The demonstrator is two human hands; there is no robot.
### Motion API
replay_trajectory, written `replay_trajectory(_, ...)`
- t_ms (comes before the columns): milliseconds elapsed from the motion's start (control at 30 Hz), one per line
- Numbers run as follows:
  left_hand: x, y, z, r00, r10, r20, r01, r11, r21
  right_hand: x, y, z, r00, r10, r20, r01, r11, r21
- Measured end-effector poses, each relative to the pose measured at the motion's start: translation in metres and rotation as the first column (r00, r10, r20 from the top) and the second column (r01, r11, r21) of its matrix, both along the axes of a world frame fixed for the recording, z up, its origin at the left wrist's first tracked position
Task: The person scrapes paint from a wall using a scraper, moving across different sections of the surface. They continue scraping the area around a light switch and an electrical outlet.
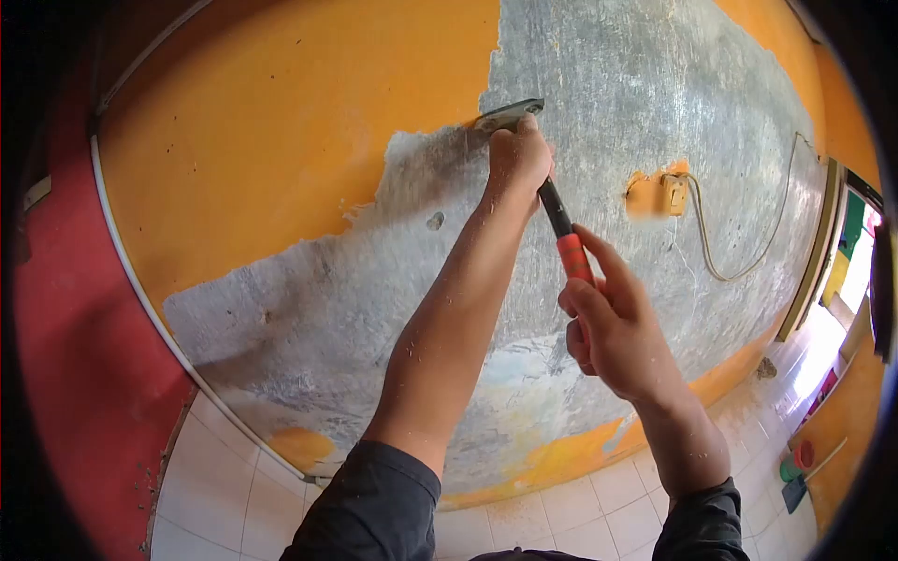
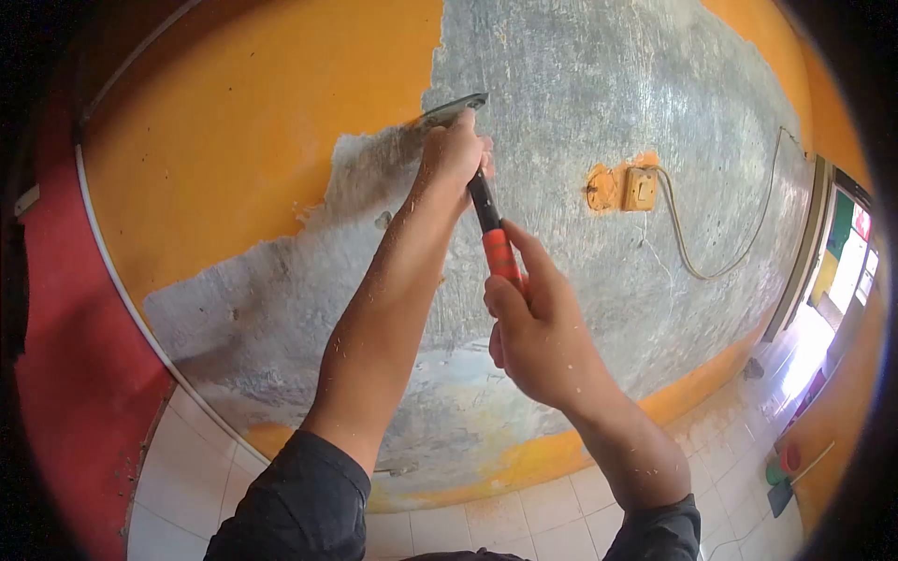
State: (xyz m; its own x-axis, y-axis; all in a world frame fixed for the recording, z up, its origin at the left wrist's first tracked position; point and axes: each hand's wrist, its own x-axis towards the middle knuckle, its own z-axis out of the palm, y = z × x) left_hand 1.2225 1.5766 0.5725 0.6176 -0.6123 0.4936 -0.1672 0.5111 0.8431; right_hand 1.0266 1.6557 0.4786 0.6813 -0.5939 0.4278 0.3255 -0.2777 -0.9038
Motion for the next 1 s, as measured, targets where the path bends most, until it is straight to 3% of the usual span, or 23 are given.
replay_trajectory(33, -0.002, 0.002, 0.002, 1.0, 0.014, -0.027, -0.014, 1.0, 0.021, 0.004, 0.0, -0.001, 1.0, -0.009, 0.005, 0.009, 1.0, 0.002)
replay_trajectory(100, 0.003, -0.011, 0.035, 0.996, 0.038, 0.086, -0.031, 0.997, -0.077, 0.016, -0.005, 0.018, 0.997, -0.061, 0.05, 0.063, 0.997, -0.037)
replay_trajectory(133, 0.036, -0.04, 0.061, 0.598, 0.339, 0.726, -0.399, 0.912, -0.097, 0.022, -0.008, 0.032, 0.989, -0.111, 0.097, 0.118, 0.991, -0.067)
replay_trajectory(167, 0.038, -0.054, 0.089, 0.765, 0.207, 0.61, -0.316, 0.946, 0.076, 0.026, -0.012, 0.048, 0.99, -0.05, 0.131, 0.053, 0.998, -0.018)
replay_trajectory(200, 0.004, -0.023, 0.098, 0.98, 0.125, 0.155, -0.144, 0.983, 0.116, 0.018, -0.009, 0.065, 0.989, -0.033, 0.143, 0.031, 0.999, 0.016)
replay_trajectory(233, 0.011, -0.032, 0.102, 0.98, 0.131, 0.152, -0.15, 0.981, 0.12, 0.011, -0.005, 0.075, 0.988, -0.012, 0.156, 0.004, 0.999, 0.052)
replay_trajectory(267, 0.018, -0.043, 0.106, 0.899, 0.216, 0.38, -0.292, 0.943, 0.156, 0.011, -0.006, 0.07, 0.989, -0.006, 0.147, -0.002, 0.998, 0.059)
replay_trajectory(333, 0.029, -0.047, 0.09, 0.585, 0.262, 0.768, -0.483, 0.873, 0.07, 0.01, -0.01, 0.057, 0.992, -0.066, 0.11, 0.067, 0.998, -0.007)
replay_trajectory(367, 0.021, -0.046, 0.069, 0.762, 0.352, 0.544, -0.423, 0.906, 0.006, 0.005, -0.011, 0.047, 0.995, -0.058, 0.075, 0.058, 0.998, 0.001)
replay_trajectory(400, 0.004, -0.032, 0.048, 0.937, 0.205, 0.283, -0.21, 0.978, -0.013, 0.0, -0.009, 0.038, 0.997, -0.035, 0.065, 0.033, 0.999, 0.022)
replay_trajectory(433, -0.005, -0.024, 0.04, 1.0, -0.001, 0.012, 0.003, 0.996, -0.093, -0.003, -0.008, 0.033, 0.998, -0.009, 0.056, 0.007, 0.999, 0.041)
replay_trajectory(467, -0.004, -0.024, 0.047, 1.0, -0.004, 0.024, 0.006, 0.995, -0.101, -0.002, -0.008, 0.033, 0.999, -0.041, 0.016, 0.041, 0.999, 0.017)
replay_trajectory(533, 0.009, -0.034, 0.064, 0.988, 0.14, 0.071, -0.137, 0.99, -0.044, 0.005, -0.016, 0.046, 0.998, -0.036, 0.054, 0.038, 0.999, -0.027)
replay_trajectory(567, 0.04, -0.071, 0.089, 0.651, 0.435, 0.621, -0.502, 0.862, -0.078, 0.01, -0.022, 0.056, 0.996, -0.029, 0.084, 0.034, 0.997, -0.063)
replay_trajectory(600, 0.053, -0.079, 0.115, 0.403, 0.395, 0.825, -0.579, 0.809, -0.104, 0.015, -0.027, 0.069, 0.992, -0.029, 0.121, 0.04, 0.995, -0.086)
replay_trajectory(633, 0.049, -0.08, 0.115, 0.404, 0.39, 0.827, -0.579, 0.809, -0.098, 0.014, -0.023, 0.084, 0.986, -0.043, 0.164, 0.049, 0.998, -0.031)
replay_trajectory(700, 0.038, -0.075, 0.114, 0.538, 0.352, 0.765, -0.556, 0.831, 0.008, 0.003, -0.032, 0.098, 0.985, 0.021, 0.172, -0.021, 1.0, -0.004)
replay_trajectory(800, 0.02, -0.057, 0.103, 0.709, 0.309, 0.634, -0.501, 0.853, 0.145, -0.006, -0.026, 0.072, 0.991, -0.009, 0.132, 0.011, 1.0, -0.011)
replay_trajectory(833, 0.031, -0.061, 0.074, 0.764, 0.308, 0.566, -0.391, 0.92, 0.027, -0.008, -0.024, 0.057, 0.996, -0.031, 0.085, 0.033, 0.999, -0.023)
replay_trajectory(867, -0.008, -0.017, 0.049, 0.992, 0.092, 0.089, -0.084, 0.992, -0.093, -0.011, -0.024, 0.043, 0.998, 0.02, 0.063, -0.021, 1.0, 0.017)
replay_trajectory(900, -0.01, -0.015, 0.042, 0.995, -0.006, -0.095, -0.002, 0.997, -0.078, -0.007, -0.023, 0.032, 0.998, 0.007, 0.069, -0.005, 1.0, -0.03)
replay_trajectory(967, -0.01, -0.017, 0.05, 0.992, 0.123, 0.024, -0.122, 0.991, -0.06, 0.002, -0.029, 0.028, 0.996, 0.01, 0.092, -0.003, 0.998, -0.069)
replay_trajectory(1000, 0.004, -0.026, 0.068, 0.912, 0.274, 0.306, -0.286, 0.958, -0.006, 0.008, -0.031, 0.036, 0.996, 0.012, 0.086, -0.006, 0.998, -0.067)
